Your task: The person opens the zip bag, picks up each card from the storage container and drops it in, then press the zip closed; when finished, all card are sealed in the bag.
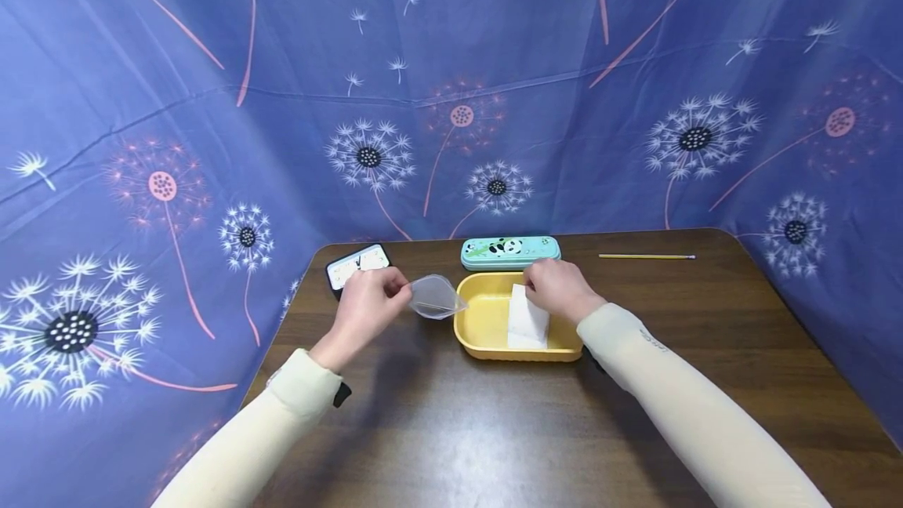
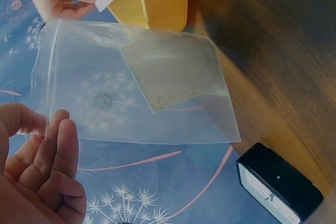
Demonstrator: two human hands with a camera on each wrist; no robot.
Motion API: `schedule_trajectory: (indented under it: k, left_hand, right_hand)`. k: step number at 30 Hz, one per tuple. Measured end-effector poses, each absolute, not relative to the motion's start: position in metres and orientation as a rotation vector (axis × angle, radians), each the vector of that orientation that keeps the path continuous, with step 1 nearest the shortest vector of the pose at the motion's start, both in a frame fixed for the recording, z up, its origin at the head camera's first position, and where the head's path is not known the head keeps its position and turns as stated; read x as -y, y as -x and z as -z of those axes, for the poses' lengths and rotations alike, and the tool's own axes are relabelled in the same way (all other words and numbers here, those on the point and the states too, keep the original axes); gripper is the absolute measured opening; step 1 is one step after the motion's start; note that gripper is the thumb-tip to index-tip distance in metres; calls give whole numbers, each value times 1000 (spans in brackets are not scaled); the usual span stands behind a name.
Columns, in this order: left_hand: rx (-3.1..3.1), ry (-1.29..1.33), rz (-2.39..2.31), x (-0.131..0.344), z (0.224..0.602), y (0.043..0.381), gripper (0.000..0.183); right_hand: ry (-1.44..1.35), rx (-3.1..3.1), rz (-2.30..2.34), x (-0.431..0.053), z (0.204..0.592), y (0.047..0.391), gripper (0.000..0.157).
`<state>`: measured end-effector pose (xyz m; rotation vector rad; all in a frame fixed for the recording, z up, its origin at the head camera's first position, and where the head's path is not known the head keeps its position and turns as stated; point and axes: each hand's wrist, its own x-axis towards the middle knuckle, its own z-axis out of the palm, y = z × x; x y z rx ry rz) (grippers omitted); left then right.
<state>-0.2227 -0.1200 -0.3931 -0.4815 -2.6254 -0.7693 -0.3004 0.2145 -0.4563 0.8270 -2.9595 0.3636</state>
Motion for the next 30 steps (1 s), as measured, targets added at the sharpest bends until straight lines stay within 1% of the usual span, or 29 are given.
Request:
schedule_trajectory:
  k: [8, 12, 17, 22, 26, 30]
  left_hand:
    - [2629, 480, 760, 119, 393, 222, 13]
    - [2625, 483, 761, 119, 393, 223, 13]
    - [2625, 484, 767, 118, 394, 224, 13]
    - [2623, 492, 762, 118, 394, 224, 13]
    - [2621, 493, 758, 118, 394, 224, 13]
    - [2619, 490, 754, 117, 393, 224, 13]
  right_hand:
    - [-881, 2959, -373, -208, 437, 292, 13]
    - [-884, 2875, -393, -209, 428, 284, 9]
    - [-890, 2742, -425, -210, 413, 271, 9]
    - [-949, 2559, -467, -207, 391, 260, 8]
    - [-1002, 2378, -512, -200, 372, 250, 4]
    - [-1064, 2227, -571, -189, 355, 239, 5]
